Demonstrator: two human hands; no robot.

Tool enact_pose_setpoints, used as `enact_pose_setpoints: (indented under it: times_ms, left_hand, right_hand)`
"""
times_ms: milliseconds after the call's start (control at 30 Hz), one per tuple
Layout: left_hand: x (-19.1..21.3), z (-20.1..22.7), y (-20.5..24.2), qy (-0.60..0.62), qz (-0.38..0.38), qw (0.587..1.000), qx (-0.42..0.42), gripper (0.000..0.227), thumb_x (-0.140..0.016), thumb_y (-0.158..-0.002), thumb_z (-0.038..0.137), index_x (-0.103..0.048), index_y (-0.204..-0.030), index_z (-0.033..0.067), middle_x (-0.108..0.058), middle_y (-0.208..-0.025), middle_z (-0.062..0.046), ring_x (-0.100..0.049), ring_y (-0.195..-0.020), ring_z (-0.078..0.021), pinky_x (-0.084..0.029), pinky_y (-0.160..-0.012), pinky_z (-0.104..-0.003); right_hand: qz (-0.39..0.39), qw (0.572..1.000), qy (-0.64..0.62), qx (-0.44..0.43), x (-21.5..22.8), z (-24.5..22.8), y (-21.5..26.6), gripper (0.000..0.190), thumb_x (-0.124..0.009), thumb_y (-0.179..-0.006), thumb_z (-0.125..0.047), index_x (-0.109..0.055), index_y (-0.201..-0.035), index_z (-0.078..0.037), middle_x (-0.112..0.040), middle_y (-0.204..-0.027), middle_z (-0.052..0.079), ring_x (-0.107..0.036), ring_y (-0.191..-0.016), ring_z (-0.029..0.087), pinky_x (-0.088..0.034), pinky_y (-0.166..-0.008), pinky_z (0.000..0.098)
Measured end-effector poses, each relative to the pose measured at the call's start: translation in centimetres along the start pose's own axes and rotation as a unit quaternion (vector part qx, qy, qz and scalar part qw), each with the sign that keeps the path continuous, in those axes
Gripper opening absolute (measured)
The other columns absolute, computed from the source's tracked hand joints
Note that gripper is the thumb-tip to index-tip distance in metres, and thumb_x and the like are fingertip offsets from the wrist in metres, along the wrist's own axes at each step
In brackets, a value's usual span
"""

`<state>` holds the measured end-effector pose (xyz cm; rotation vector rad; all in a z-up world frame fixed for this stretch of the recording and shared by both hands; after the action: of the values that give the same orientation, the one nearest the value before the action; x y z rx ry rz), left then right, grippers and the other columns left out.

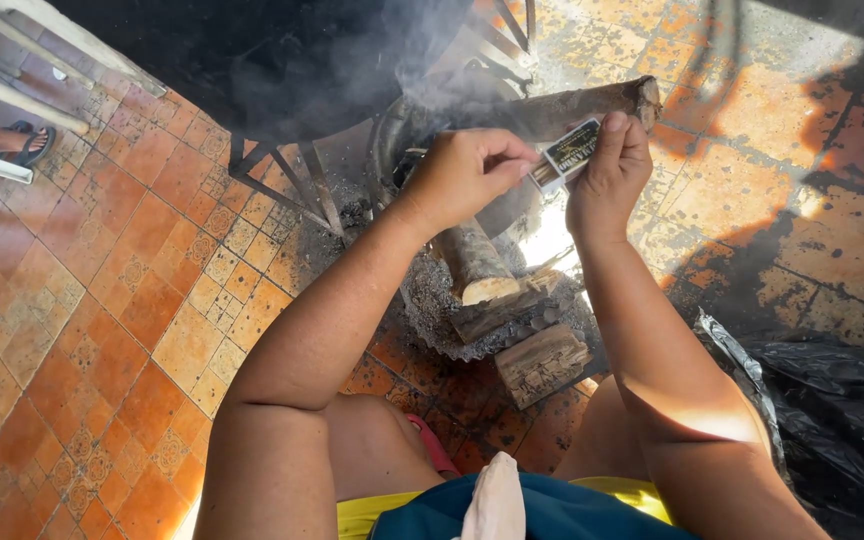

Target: Lighting a wood fire under a large pot using matches and then handling a cardboard box containing leather patterns or pieces.

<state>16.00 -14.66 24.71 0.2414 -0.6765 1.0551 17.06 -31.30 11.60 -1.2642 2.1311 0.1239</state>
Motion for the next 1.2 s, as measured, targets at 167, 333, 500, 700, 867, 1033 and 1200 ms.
enact_pose_setpoints:
  times_ms: [167, 333, 500, 700, 867, 1033, 1200]
  left_hand:
    - [0.3, 1.4, -1.7, -0.149, 0.011, 0.988, -0.024, 0.005, -0.079, -0.086, 0.014, -0.077, -0.081, 0.0131, -0.074, -0.080, -0.002, -0.067, -0.074, -0.0176, -0.052, -0.066, -0.035]
    - [0.4, 0.5, -4.5, -0.258, -0.010, 0.965, -0.039, 0.021, -0.073, -0.087, 0.012, -0.068, -0.066, 0.0134, -0.068, -0.079, -0.008, -0.065, -0.078, -0.0265, -0.051, -0.063, -0.045]
    - [0.2, -1.7, -6.0, -0.296, -0.020, 0.953, -0.054, 0.013, -0.071, -0.083, 0.014, -0.067, -0.071, 0.0139, -0.065, -0.080, -0.007, -0.063, -0.069, -0.0277, -0.045, -0.055, -0.046]
    - [1.3, -1.6, -4.0, -0.281, -0.040, 0.959, -0.019, 0.023, -0.072, -0.084, 0.005, -0.050, -0.082, 0.0123, -0.059, -0.078, -0.006, -0.051, -0.064, -0.0200, -0.036, -0.050, -0.037]
    - [2.9, -0.5, -2.1, -0.268, 0.227, 0.905, -0.238, 0.013, -0.061, -0.097, 0.008, -0.054, -0.101, 0.0178, -0.061, -0.084, 0.001, -0.059, -0.064, -0.0166, -0.042, -0.045, -0.027]
    - [0.6, 0.4, -1.7, -0.238, 0.250, 0.886, -0.310, 0.028, -0.073, -0.087, -0.004, -0.069, -0.104, 0.0180, -0.059, -0.093, 0.001, -0.062, -0.078, -0.0194, -0.054, -0.059, -0.031]
    - [1.6, -3.7, -2.3, -0.044, 0.175, 0.969, -0.169, 0.039, -0.070, -0.096, 0.005, -0.063, -0.133, 0.0141, -0.069, -0.111, -0.005, -0.071, -0.095, -0.0162, -0.067, -0.090, -0.026]
  right_hand:
    - [-0.089, 0.993, 0.015, 0.078, -2.9, -4.5, 1.3, 0.033, -0.063, -0.108, -0.027, -0.043, -0.089, -0.009, -0.056, -0.100, 0.012, -0.058, -0.057, 0.020, -0.046, -0.043, 0.0272]
    - [-0.166, 0.983, 0.071, 0.020, -4.0, -5.9, 0.9, 0.026, -0.060, -0.111, -0.026, -0.042, -0.105, -0.008, -0.060, -0.101, 0.014, -0.068, -0.069, 0.023, -0.059, -0.054, 0.0296]
    - [-0.184, 0.974, 0.048, -0.122, -4.0, -3.5, 1.0, 0.031, -0.067, -0.107, -0.014, -0.036, -0.113, -0.014, -0.065, -0.098, 0.016, -0.074, -0.072, 0.023, -0.069, -0.068, 0.0324]
    - [-0.068, 0.982, 0.006, -0.178, -3.0, -1.7, 0.5, 0.034, -0.070, -0.100, -0.008, -0.039, -0.112, -0.014, -0.067, -0.104, 0.014, -0.074, -0.074, 0.018, -0.069, -0.067, 0.0265]
    - [-0.072, 0.911, -0.231, -0.334, -4.7, -1.7, 1.9, 0.056, -0.068, -0.095, 0.002, -0.051, -0.147, -0.012, -0.065, -0.117, 0.027, -0.076, -0.076, 0.028, -0.069, -0.068, 0.0303]
    - [-0.206, 0.877, -0.249, -0.356, -5.4, 0.6, 3.7, 0.046, -0.070, -0.096, 0.002, -0.059, -0.138, -0.013, -0.072, -0.114, 0.014, -0.075, -0.093, 0.025, -0.066, -0.089, 0.0381]
    - [-0.191, 0.904, -0.154, -0.351, -4.5, 0.5, 2.8, 0.067, -0.073, -0.086, 0.006, -0.051, -0.148, -0.003, -0.076, -0.090, 0.017, -0.077, -0.096, 0.027, -0.066, -0.088, 0.0355]
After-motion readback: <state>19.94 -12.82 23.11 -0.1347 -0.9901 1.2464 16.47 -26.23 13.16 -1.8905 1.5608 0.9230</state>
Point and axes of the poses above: each hand's wrist, its own y-axis away from the middle knuckle, its own x-axis out of the back of the hand, z = x × y, the point moved 6 cm from there along -y, towards the middle knuckle
